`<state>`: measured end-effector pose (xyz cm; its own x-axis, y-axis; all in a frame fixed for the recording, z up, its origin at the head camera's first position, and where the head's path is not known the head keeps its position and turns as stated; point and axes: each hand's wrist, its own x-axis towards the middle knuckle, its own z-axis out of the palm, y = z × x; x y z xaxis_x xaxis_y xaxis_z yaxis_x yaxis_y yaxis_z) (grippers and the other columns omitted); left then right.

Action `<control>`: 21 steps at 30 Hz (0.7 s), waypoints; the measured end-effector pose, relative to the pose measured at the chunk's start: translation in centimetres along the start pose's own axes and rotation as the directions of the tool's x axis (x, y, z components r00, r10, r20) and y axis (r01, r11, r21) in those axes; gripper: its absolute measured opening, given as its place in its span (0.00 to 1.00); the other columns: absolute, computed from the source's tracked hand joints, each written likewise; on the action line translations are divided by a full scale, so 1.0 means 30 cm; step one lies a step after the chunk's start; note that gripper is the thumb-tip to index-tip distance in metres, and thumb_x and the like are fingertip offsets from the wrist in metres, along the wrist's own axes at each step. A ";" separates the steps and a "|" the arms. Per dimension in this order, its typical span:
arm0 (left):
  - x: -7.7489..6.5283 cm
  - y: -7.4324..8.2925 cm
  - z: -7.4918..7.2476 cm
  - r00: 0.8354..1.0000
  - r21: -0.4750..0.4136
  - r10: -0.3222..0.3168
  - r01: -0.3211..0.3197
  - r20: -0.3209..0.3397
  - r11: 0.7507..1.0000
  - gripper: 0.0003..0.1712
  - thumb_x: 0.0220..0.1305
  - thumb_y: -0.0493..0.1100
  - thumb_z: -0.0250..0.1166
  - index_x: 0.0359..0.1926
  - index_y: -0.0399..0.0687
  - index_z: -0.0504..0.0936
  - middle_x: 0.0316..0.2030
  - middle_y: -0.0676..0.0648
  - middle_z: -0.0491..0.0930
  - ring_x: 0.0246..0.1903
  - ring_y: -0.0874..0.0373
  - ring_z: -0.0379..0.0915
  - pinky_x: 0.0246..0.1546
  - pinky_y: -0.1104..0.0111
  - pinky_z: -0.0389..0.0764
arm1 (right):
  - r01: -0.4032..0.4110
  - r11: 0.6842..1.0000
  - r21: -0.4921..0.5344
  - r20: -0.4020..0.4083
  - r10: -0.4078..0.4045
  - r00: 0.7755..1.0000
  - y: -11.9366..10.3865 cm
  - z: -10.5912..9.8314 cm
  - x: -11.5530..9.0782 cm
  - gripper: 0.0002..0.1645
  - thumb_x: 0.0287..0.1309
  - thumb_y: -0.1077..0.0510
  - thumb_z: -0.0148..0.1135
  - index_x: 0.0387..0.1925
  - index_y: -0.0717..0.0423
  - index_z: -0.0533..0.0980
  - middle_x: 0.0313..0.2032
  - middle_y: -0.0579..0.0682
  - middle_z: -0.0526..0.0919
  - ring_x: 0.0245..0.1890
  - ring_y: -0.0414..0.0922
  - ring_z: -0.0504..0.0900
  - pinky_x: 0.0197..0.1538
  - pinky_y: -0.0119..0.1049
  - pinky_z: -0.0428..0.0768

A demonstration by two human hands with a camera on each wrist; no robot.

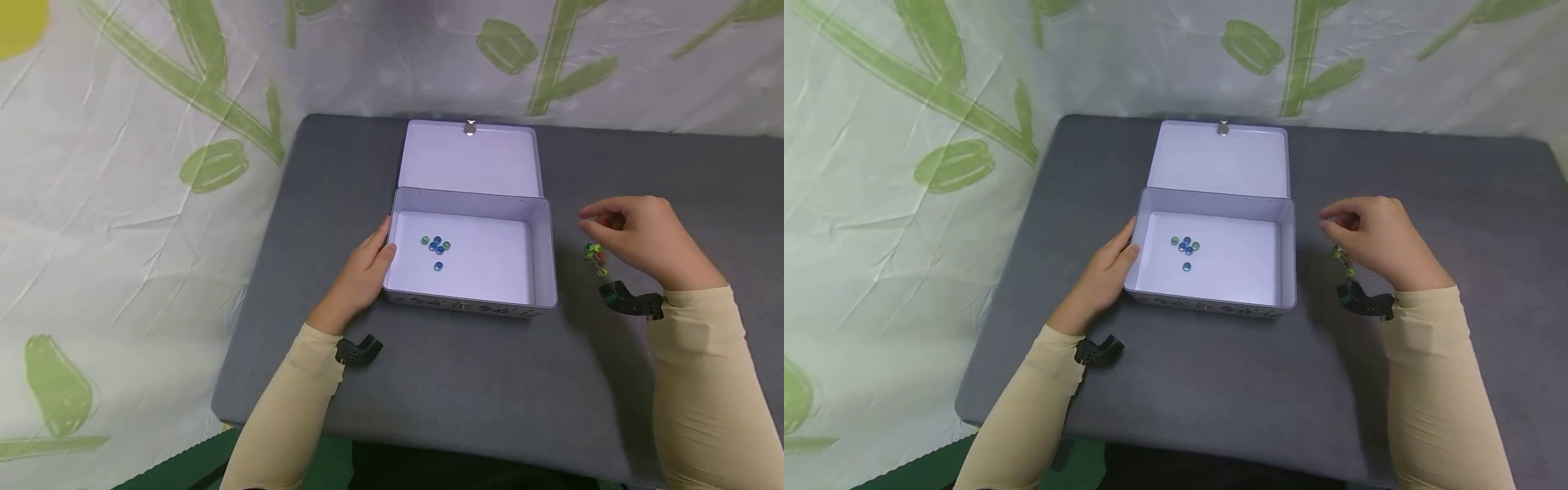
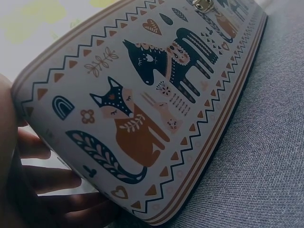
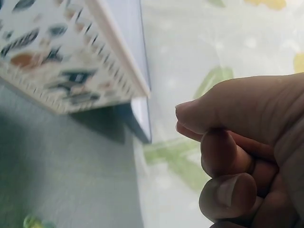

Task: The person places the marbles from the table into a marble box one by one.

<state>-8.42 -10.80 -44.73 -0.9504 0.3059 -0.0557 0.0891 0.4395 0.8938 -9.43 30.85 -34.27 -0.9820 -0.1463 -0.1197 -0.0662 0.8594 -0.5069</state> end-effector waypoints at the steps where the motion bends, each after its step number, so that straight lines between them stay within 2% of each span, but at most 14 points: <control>1: -0.002 -0.001 -0.002 1.000 0.000 0.000 0.000 0.001 1.000 0.35 0.84 0.50 0.45 0.84 0.46 0.51 0.82 0.46 0.53 0.81 0.54 0.47 0.81 0.54 0.52 | -0.009 1.000 -0.004 0.002 0.009 1.000 0.011 0.002 -0.005 0.18 0.71 0.51 0.67 0.53 0.60 0.86 0.36 0.55 0.87 0.27 0.39 0.77 0.29 0.30 0.72; 11: -0.014 -0.006 -0.010 1.000 -0.002 0.003 -0.003 0.000 1.000 0.35 0.84 0.50 0.45 0.84 0.46 0.51 0.82 0.46 0.54 0.81 0.52 0.48 0.81 0.54 0.52 | -0.079 0.997 -0.012 0.022 0.079 0.997 0.106 0.023 -0.044 0.21 0.72 0.49 0.66 0.54 0.61 0.85 0.38 0.56 0.87 0.29 0.36 0.78 0.30 0.31 0.74; 21: -0.009 -0.022 -0.008 1.000 0.001 0.000 0.000 -0.006 1.000 0.35 0.84 0.51 0.45 0.84 0.47 0.52 0.82 0.47 0.55 0.81 0.56 0.48 0.81 0.55 0.53 | -0.104 0.995 -0.007 0.033 0.104 0.994 0.189 0.089 -0.095 0.17 0.70 0.52 0.69 0.51 0.62 0.86 0.33 0.52 0.86 0.26 0.38 0.75 0.29 0.34 0.73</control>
<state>-8.31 -11.38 -45.21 -0.9521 0.3011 -0.0528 0.0895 0.4399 0.8936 -6.54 34.82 -39.08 -0.9771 -0.0722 -0.2000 0.0348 0.8736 -0.4854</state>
